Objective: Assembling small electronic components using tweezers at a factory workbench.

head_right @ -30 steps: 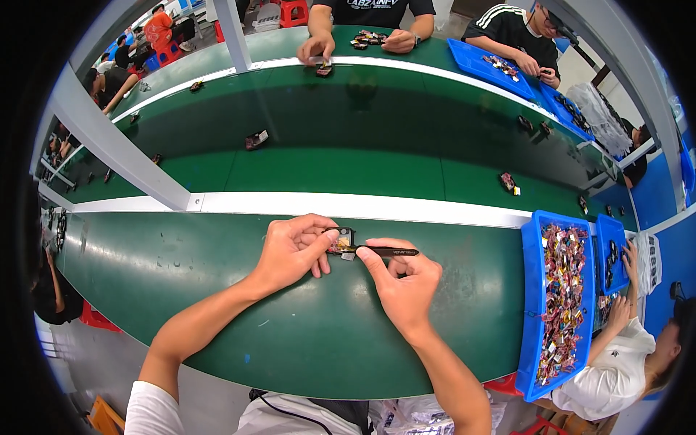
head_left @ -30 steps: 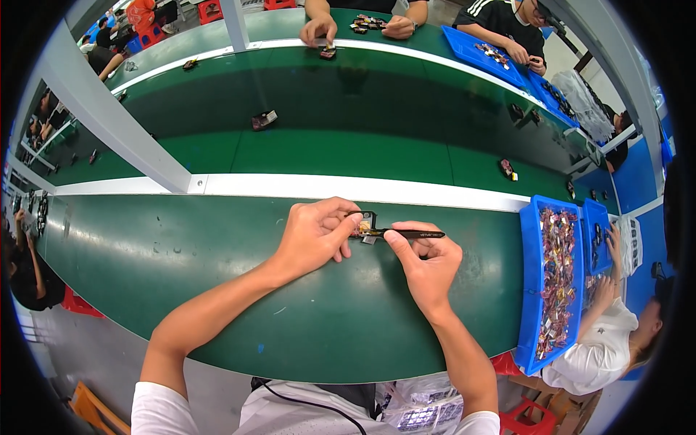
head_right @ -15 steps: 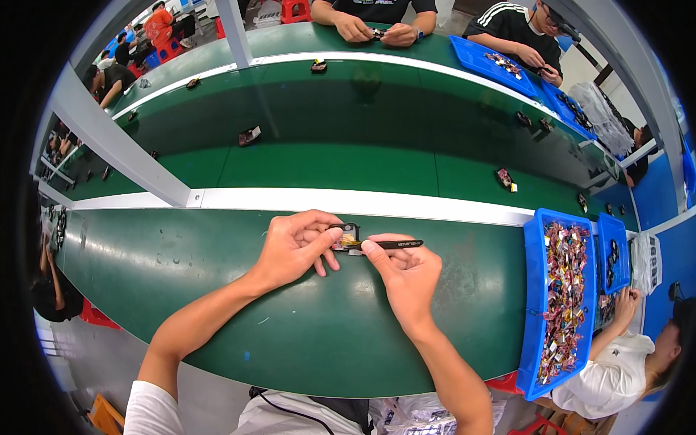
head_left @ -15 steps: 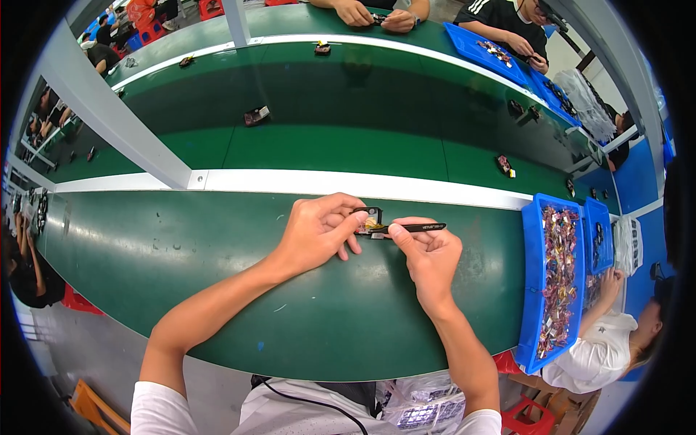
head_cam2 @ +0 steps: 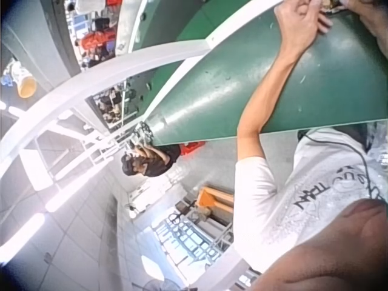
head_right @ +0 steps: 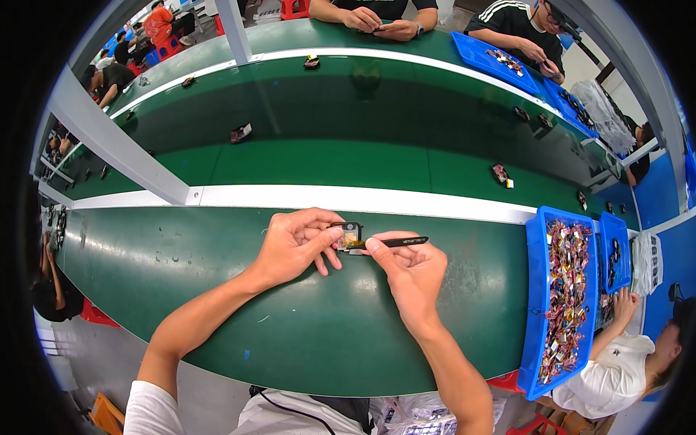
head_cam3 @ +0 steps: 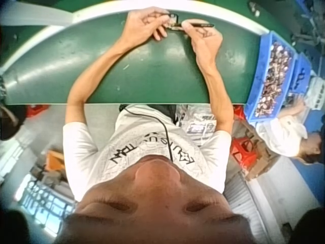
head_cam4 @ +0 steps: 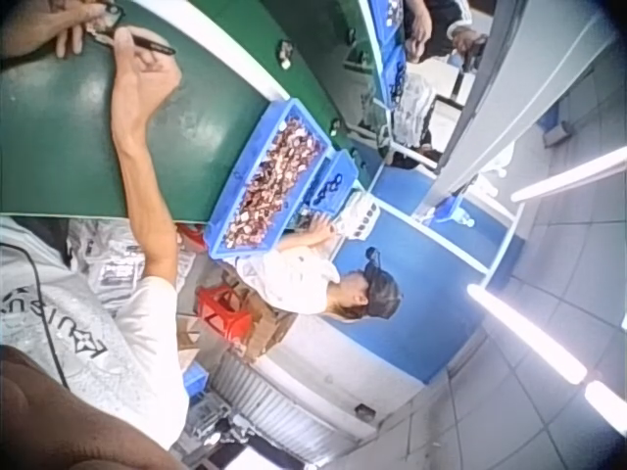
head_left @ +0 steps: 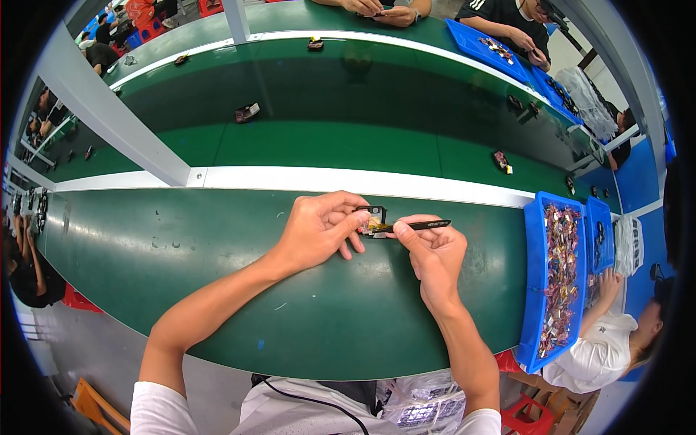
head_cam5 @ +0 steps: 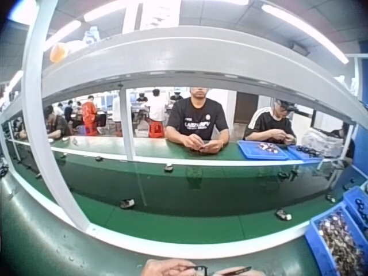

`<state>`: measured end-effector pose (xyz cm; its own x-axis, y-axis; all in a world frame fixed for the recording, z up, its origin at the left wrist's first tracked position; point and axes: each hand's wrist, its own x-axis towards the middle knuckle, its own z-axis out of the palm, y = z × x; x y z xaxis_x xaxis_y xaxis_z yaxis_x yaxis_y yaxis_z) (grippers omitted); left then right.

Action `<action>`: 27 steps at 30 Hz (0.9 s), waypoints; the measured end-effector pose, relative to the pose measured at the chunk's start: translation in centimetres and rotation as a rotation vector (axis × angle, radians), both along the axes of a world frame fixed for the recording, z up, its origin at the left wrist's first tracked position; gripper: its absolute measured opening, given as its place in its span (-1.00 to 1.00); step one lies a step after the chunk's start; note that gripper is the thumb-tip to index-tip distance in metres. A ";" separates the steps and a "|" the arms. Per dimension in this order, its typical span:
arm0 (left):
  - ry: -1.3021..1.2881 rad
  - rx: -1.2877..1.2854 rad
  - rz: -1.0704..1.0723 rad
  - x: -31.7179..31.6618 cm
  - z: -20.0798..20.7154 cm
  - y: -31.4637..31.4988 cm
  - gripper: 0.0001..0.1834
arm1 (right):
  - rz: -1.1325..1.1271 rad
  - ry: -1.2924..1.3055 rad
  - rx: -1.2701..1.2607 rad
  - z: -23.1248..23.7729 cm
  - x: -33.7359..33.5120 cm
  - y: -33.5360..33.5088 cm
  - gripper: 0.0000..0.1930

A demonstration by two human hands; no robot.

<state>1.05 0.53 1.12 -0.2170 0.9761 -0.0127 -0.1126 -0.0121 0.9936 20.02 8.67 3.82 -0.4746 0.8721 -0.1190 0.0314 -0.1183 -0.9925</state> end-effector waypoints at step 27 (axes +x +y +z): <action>-0.104 -0.009 -0.053 -0.9 0.0 0.0 -0.68 | -0.068 0.098 0.691 -2.5 -0.3 -0.8 -0.90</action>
<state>0.19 0.55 1.08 -0.1626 0.9858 -0.0415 -0.2152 0.0056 0.9766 19.72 7.89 1.35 -0.3964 0.7608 0.5139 -0.0473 0.5421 -0.8390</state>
